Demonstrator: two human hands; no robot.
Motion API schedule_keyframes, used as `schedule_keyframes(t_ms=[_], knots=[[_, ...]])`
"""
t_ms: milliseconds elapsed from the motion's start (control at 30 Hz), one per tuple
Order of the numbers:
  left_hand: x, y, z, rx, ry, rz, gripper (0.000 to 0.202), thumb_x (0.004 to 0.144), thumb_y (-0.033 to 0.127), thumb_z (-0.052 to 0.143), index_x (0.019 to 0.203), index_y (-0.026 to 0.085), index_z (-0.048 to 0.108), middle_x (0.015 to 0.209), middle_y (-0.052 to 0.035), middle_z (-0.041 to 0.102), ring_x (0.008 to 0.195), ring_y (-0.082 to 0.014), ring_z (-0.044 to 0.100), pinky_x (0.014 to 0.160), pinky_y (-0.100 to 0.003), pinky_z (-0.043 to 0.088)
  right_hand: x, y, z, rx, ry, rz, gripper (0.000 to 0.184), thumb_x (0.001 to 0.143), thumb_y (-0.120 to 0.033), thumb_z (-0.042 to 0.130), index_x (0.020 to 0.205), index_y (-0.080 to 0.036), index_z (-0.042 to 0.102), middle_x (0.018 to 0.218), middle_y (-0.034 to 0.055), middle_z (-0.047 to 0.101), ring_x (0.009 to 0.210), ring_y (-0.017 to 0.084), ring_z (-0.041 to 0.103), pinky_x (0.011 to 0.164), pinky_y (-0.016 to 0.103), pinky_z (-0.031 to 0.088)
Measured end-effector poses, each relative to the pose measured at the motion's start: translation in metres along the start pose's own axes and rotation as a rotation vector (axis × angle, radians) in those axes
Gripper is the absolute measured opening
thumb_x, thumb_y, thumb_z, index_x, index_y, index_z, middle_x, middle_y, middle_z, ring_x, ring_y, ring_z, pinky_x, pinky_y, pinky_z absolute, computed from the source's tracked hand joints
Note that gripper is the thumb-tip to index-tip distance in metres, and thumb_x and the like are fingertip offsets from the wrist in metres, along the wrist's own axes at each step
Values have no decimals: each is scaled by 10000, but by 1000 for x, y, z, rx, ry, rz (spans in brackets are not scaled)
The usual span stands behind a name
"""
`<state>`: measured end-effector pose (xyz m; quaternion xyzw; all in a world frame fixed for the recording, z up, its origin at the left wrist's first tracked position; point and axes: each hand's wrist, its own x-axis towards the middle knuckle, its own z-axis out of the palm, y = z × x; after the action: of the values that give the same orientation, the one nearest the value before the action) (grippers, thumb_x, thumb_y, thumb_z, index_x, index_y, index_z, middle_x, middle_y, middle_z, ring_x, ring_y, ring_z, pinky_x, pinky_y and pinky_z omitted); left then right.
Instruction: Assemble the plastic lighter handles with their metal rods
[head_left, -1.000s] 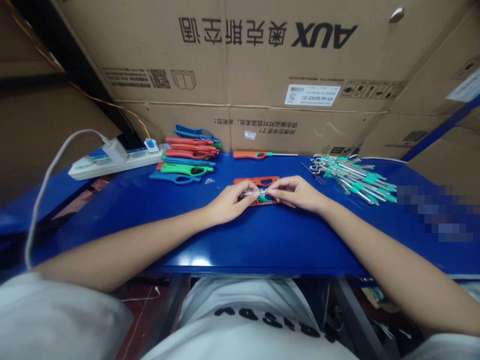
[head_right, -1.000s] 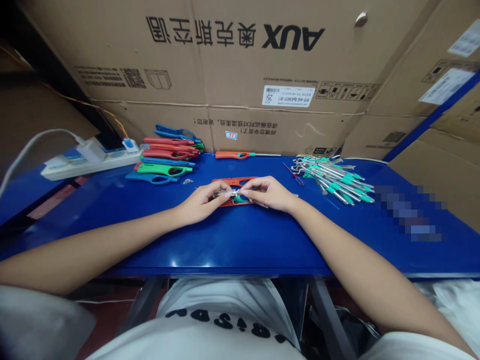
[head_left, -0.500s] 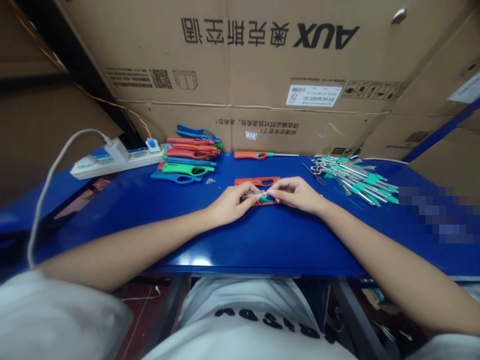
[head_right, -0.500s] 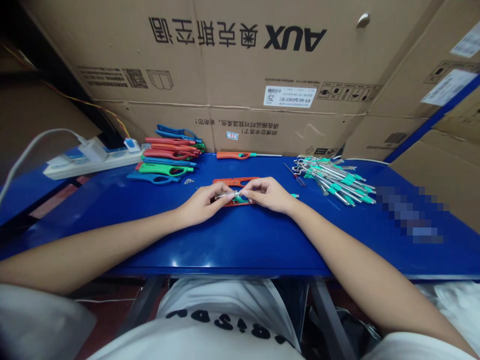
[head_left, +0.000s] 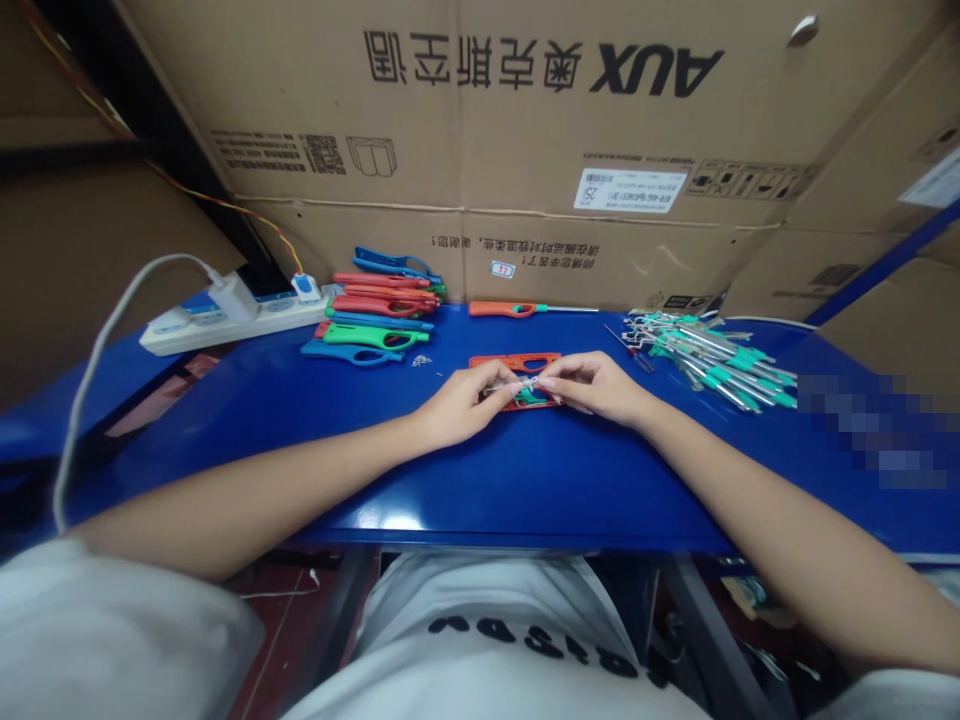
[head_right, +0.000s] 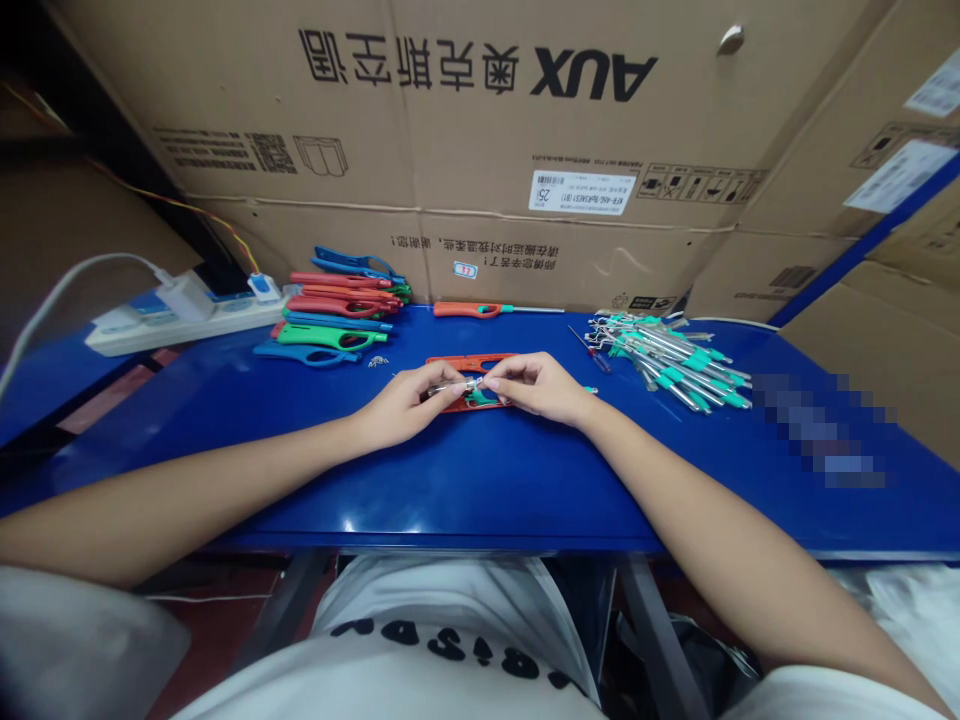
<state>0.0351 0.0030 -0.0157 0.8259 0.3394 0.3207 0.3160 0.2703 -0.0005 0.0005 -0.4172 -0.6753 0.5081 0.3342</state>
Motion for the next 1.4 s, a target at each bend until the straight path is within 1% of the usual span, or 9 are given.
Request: schedule_keyframes(t_ms=[200, 400, 633, 733, 833, 967, 1400], knots=[[0, 3, -1, 12, -8, -9, 302, 977, 452, 485, 986, 183, 623, 924, -34, 720, 781, -168, 641, 736, -277, 491, 0, -2, 0, 5, 3, 14, 453, 748, -552, 782, 899, -130, 718, 578, -29, 579, 417, 47, 368, 408, 227, 248], [-1, 3, -1, 27, -3, -8, 308, 966, 459, 504, 977, 177, 629, 893, -31, 714, 757, -164, 635, 698, -267, 475, -2, -2, -2, -25, -56, -26, 442, 744, -552, 785, 855, -129, 727, 583, -14, 601, 424, 52, 392, 401, 222, 258], [-1, 1, 0, 2, -21, -2, 307, 961, 463, 525, 988, 175, 629, 895, -30, 721, 742, -157, 642, 674, -256, 472, 0, -1, -1, 18, -7, -9, 442, 763, -551, 769, 897, -133, 717, 577, -32, 571, 396, 50, 381, 384, 223, 228], [-1, 2, 0, 7, -6, 4, 309, 969, 456, 517, 989, 170, 633, 879, -27, 717, 728, -151, 631, 663, -251, 463, 0, -1, -2, 19, -11, -2, 431, 761, -542, 774, 878, -132, 711, 560, -35, 567, 391, 51, 380, 383, 222, 224], [-1, 3, -1, 14, 8, 10, 298, 972, 442, 517, 984, 169, 636, 888, -28, 715, 739, -154, 630, 683, -256, 466, 0, -1, -3, 4, -23, 16, 444, 757, -546, 776, 884, -126, 712, 567, -28, 580, 393, 50, 381, 382, 224, 228], [-1, 4, -1, 8, 2, 14, 298, 975, 439, 512, 980, 169, 636, 895, -29, 716, 745, -156, 634, 703, -262, 474, 0, -1, -1, -6, -15, 28, 452, 752, -542, 782, 898, -120, 718, 579, -26, 588, 395, 44, 380, 382, 226, 224], [-1, 2, -1, 26, -1, 10, 289, 975, 432, 505, 992, 173, 634, 902, -23, 719, 753, -152, 638, 702, -256, 475, 1, -2, 1, 33, 11, 35, 457, 728, -541, 796, 886, -120, 717, 565, -39, 576, 382, 38, 369, 371, 225, 201]])
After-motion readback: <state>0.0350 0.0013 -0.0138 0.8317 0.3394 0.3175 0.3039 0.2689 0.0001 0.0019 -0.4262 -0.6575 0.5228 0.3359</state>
